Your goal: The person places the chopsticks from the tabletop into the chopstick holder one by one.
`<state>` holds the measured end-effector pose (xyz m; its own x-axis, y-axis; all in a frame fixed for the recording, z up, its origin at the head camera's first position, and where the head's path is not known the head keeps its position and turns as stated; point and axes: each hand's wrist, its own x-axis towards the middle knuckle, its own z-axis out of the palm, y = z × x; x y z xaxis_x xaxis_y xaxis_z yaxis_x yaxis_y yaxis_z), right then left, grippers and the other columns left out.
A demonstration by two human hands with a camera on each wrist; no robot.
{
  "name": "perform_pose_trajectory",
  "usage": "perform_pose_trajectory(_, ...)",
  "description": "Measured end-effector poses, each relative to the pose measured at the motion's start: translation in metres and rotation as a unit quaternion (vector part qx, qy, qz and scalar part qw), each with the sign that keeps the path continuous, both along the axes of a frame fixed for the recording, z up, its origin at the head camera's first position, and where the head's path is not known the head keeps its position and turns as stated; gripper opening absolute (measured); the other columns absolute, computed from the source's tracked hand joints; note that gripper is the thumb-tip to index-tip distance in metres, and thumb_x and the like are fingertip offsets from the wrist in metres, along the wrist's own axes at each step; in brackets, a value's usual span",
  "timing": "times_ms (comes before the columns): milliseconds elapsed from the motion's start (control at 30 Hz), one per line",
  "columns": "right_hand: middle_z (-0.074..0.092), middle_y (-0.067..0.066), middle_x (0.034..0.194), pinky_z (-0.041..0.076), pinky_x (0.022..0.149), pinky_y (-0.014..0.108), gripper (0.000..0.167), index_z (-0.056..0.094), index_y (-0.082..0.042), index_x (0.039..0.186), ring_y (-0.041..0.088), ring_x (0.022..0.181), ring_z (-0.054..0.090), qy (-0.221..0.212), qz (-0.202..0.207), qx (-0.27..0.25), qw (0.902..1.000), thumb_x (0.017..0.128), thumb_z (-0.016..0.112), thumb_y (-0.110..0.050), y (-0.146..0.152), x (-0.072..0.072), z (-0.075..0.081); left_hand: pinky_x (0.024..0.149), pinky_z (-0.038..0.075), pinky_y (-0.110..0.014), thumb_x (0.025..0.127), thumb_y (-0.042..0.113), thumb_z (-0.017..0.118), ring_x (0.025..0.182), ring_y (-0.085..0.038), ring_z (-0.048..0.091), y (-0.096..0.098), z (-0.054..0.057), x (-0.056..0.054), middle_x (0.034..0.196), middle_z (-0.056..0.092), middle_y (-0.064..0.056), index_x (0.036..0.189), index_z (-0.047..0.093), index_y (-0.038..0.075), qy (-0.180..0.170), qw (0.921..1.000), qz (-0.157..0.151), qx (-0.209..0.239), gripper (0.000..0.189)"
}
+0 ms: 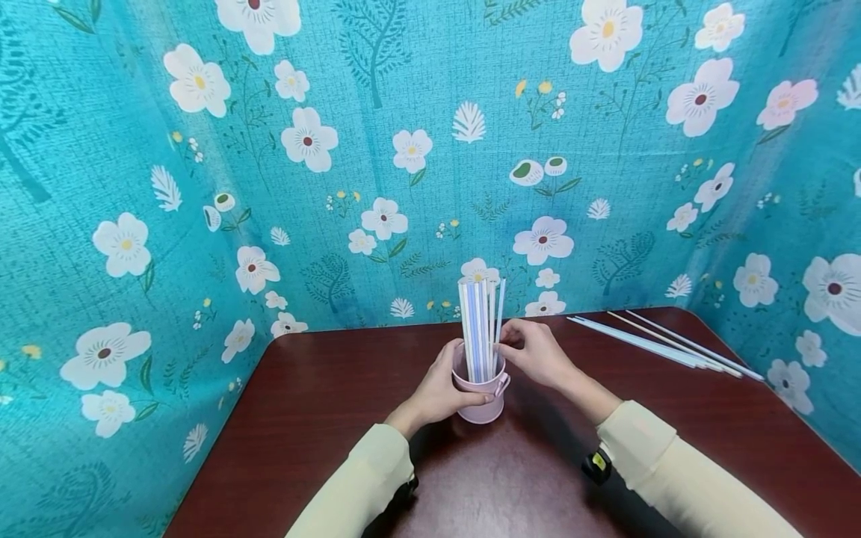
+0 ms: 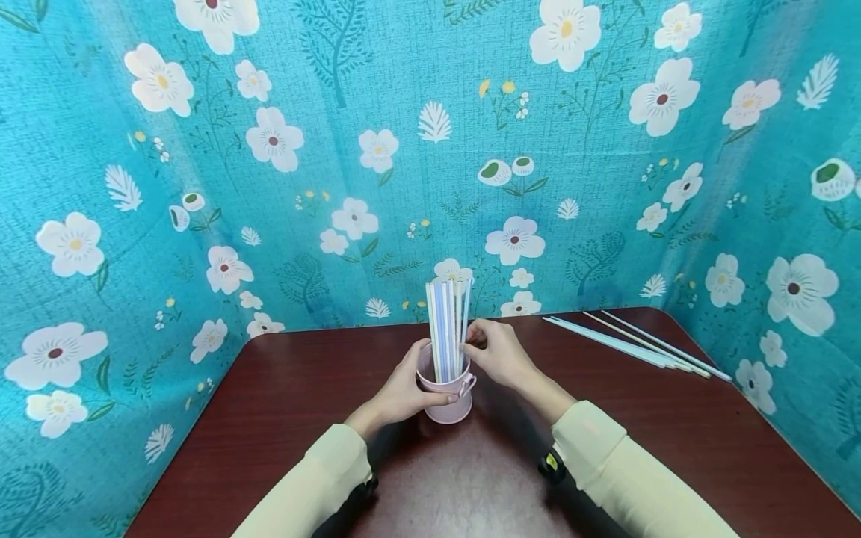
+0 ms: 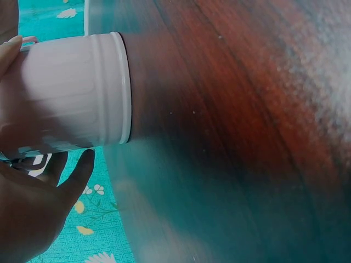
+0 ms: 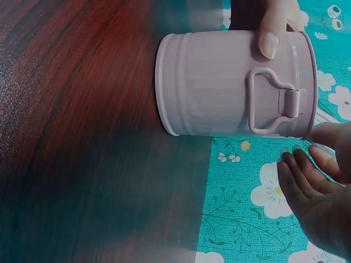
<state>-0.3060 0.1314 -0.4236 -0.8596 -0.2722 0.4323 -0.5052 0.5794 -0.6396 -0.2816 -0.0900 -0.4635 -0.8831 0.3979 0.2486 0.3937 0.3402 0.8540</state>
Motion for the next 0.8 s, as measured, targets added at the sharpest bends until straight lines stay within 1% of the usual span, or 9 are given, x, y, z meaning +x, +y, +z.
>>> perform_pose_trajectory(100,0.072,0.001,0.084,0.054,0.071,0.034,0.010,0.069,-0.008,0.090,0.013,0.076,0.065,-0.002,0.001,0.002,1.0000,0.089,0.079,-0.009,0.000,0.000,-0.001,0.110,0.041,-0.051,0.075,0.015,0.092,0.129,-0.028,0.053,-0.001,0.000,0.000,0.145,0.046,-0.011,0.152,0.034,0.011,0.002,1.0000,0.002,-0.009,0.097)
perform_pose_trajectory(233,0.071,0.001,0.083,0.053,0.069,0.032,0.010,0.069,-0.008,0.091,0.013,0.075,0.065,-0.008,0.002,0.002,1.0000,0.089,0.079,-0.010,0.000,-0.001,-0.001,0.110,0.041,-0.044,0.074,0.024,0.094,0.128,-0.019,0.052,-0.001,0.000,0.000,0.144,0.047,-0.004,0.151,0.034,0.017,0.002,0.9998,0.001,-0.021,0.097)
perform_pose_trajectory(300,0.071,0.001,0.084,0.054,0.071,0.033,0.010,0.069,-0.008,0.092,0.014,0.076,0.065,-0.010,0.002,0.003,0.9999,0.089,0.079,-0.010,0.001,-0.001,0.000,0.110,0.041,-0.042,0.074,0.027,0.094,0.128,-0.016,0.052,-0.002,0.001,0.000,0.144,0.047,-0.002,0.151,0.034,0.019,0.001,0.9998,0.000,-0.021,0.098)
perform_pose_trajectory(467,0.071,0.002,0.088,0.054,0.075,0.038,0.011,0.070,-0.006,0.096,0.016,0.081,0.067,-0.017,0.003,0.006,0.9998,0.090,0.078,-0.011,0.003,0.000,0.003,0.109,0.042,-0.041,0.073,0.030,0.094,0.127,-0.016,0.053,-0.002,0.001,-0.001,0.143,0.047,-0.001,0.151,0.034,0.020,0.002,0.9997,0.002,-0.023,0.098)
perform_pose_trajectory(600,0.072,0.002,0.089,0.055,0.076,0.038,0.010,0.070,-0.008,0.097,0.018,0.082,0.068,-0.020,0.000,0.003,0.9998,0.091,0.077,-0.013,0.007,0.002,0.007,0.110,0.042,-0.042,0.074,0.031,0.094,0.127,-0.016,0.053,-0.002,0.001,-0.001,0.143,0.047,-0.001,0.151,0.034,0.020,0.001,0.9997,0.003,-0.023,0.098)
perform_pose_trajectory(667,0.072,0.002,0.089,0.055,0.076,0.039,0.010,0.070,-0.010,0.097,0.018,0.082,0.068,-0.019,-0.004,0.003,0.9998,0.092,0.077,-0.016,0.009,0.003,0.010,0.110,0.041,-0.042,0.073,0.031,0.094,0.128,-0.016,0.053,-0.002,0.001,0.000,0.144,0.047,-0.001,0.151,0.034,0.020,0.000,0.9998,0.003,-0.021,0.099)
perform_pose_trajectory(800,0.072,0.003,0.091,0.056,0.078,0.041,0.011,0.070,-0.009,0.099,0.019,0.084,0.068,-0.009,-0.010,0.005,0.9999,0.095,0.073,-0.019,0.016,0.003,0.015,0.111,0.041,-0.045,0.073,0.029,0.095,0.128,-0.018,0.053,-0.002,0.002,0.001,0.144,0.047,-0.002,0.151,0.035,0.021,0.000,0.9999,0.001,-0.011,0.099)
